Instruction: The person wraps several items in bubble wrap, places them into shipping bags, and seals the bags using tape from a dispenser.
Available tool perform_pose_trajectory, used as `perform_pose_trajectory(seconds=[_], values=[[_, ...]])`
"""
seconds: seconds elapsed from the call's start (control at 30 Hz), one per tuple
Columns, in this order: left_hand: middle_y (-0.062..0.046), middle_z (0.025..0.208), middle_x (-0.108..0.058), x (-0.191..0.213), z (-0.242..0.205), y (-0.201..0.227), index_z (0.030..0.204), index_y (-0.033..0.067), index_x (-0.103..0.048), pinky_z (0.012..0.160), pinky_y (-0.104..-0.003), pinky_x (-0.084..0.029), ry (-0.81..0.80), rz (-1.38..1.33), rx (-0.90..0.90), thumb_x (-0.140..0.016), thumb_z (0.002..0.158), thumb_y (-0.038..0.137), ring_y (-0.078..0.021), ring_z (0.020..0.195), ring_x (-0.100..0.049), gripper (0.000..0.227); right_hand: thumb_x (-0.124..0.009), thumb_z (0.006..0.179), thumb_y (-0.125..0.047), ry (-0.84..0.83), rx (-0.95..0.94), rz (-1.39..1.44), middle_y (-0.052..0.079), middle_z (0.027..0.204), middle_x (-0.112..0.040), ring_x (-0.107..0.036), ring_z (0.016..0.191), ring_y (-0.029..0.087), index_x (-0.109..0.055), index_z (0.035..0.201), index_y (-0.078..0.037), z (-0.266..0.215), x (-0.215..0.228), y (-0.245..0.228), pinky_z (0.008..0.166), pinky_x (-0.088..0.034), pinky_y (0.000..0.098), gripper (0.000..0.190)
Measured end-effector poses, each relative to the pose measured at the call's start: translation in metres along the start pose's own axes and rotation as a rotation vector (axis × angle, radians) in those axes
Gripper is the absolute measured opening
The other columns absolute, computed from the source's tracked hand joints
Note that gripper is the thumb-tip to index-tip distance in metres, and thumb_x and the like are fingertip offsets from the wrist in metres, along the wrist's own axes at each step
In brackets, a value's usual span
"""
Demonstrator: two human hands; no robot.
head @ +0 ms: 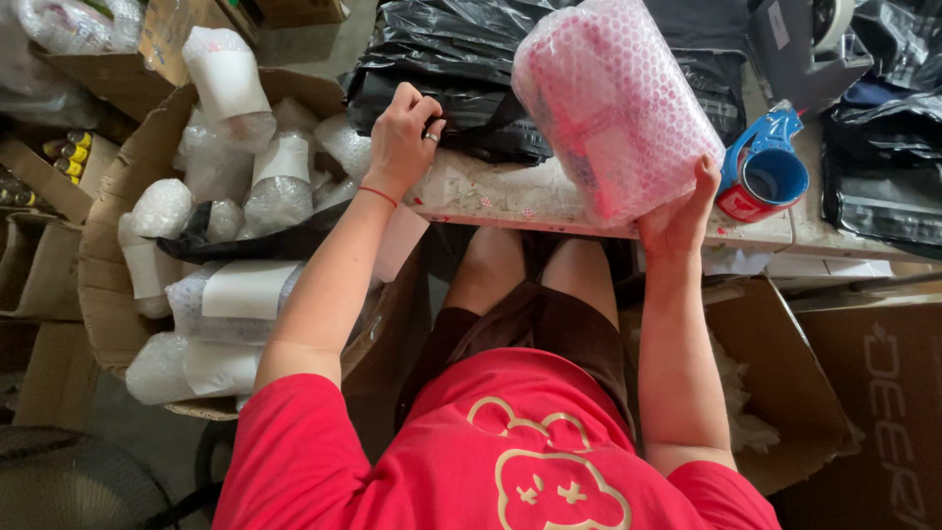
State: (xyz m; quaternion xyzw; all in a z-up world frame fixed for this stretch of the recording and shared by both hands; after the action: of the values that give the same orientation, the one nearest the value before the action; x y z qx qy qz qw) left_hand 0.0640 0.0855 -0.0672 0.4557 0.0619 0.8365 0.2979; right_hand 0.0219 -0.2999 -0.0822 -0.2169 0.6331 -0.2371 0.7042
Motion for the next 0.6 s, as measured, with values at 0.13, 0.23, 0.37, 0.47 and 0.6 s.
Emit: perform_pose_trajectory(seconds=[0.13,0.23,0.37,0.47,0.6], values=[[-0.013,0.113,-0.051,0.0,0.001,-0.002,0.115,0.0107,-0.067,0.076,-0.045,-0.054,0.069,-0.004,-0.087,-0.073,0.09,0.012,-0.0357,0.09,-0.064,0.026,-0.073,0.09,-0.044,-0.005,0.006,-0.012,0.013,0.155,-0.048,-0.047,0.146,0.031,-0.036,0.156,-0.003,-0.002,0.002,0.0,0.125,-0.041,0.0479,0.086],[-0.015,0.119,-0.051,-0.005,0.008,-0.002,0.118,0.0124,-0.069,0.078,-0.048,-0.052,0.034,0.033,0.079,-0.071,0.097,0.016,-0.0358,0.095,-0.062,0.021,-0.072,0.09,-0.044,-0.02,0.014,-0.028,0.013,0.156,-0.048,-0.047,0.147,0.031,-0.036,0.156,-0.003,0.0,0.001,0.0,0.126,-0.04,0.0477,0.086],[-0.014,0.119,-0.055,-0.008,0.024,-0.006,0.098,0.0134,-0.072,0.079,-0.048,-0.048,0.106,0.402,0.084,-0.074,0.089,0.025,-0.0363,0.109,-0.055,0.015,-0.072,0.09,-0.044,-0.008,0.015,-0.041,0.014,0.156,-0.048,-0.047,0.146,0.031,-0.036,0.156,-0.002,-0.001,0.002,0.0,0.125,-0.039,0.0477,0.086],[-0.012,0.115,-0.057,-0.012,0.041,-0.017,0.091,0.01,-0.073,0.087,-0.05,-0.041,-0.002,0.534,0.249,-0.071,0.096,0.033,-0.0352,0.114,-0.048,0.023,-0.072,0.089,-0.044,0.048,-0.001,-0.015,0.013,0.155,-0.048,-0.047,0.146,0.031,-0.036,0.155,-0.003,0.0,0.003,0.0,0.125,-0.039,0.0479,0.085],[-0.009,0.107,-0.059,-0.007,0.054,-0.024,0.09,0.0105,-0.072,0.089,-0.047,-0.04,0.072,0.568,0.217,-0.07,0.089,0.023,-0.0311,0.111,-0.049,0.012,-0.072,0.087,-0.042,0.059,0.027,-0.049,0.012,0.153,-0.047,-0.047,0.144,0.031,-0.036,0.153,-0.004,0.0,0.0,-0.001,0.123,-0.04,0.0487,0.084]])
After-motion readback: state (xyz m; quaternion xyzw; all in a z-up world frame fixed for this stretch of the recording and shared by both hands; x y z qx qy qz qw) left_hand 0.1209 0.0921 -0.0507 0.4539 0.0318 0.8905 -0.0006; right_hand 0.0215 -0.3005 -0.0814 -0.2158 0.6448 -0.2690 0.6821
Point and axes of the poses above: each hand's wrist, its own z-axis towards the middle knuckle, its own x-axis out of the back of the hand, y = z × x, the point moved 1 cm from there along z, towards the middle knuckle
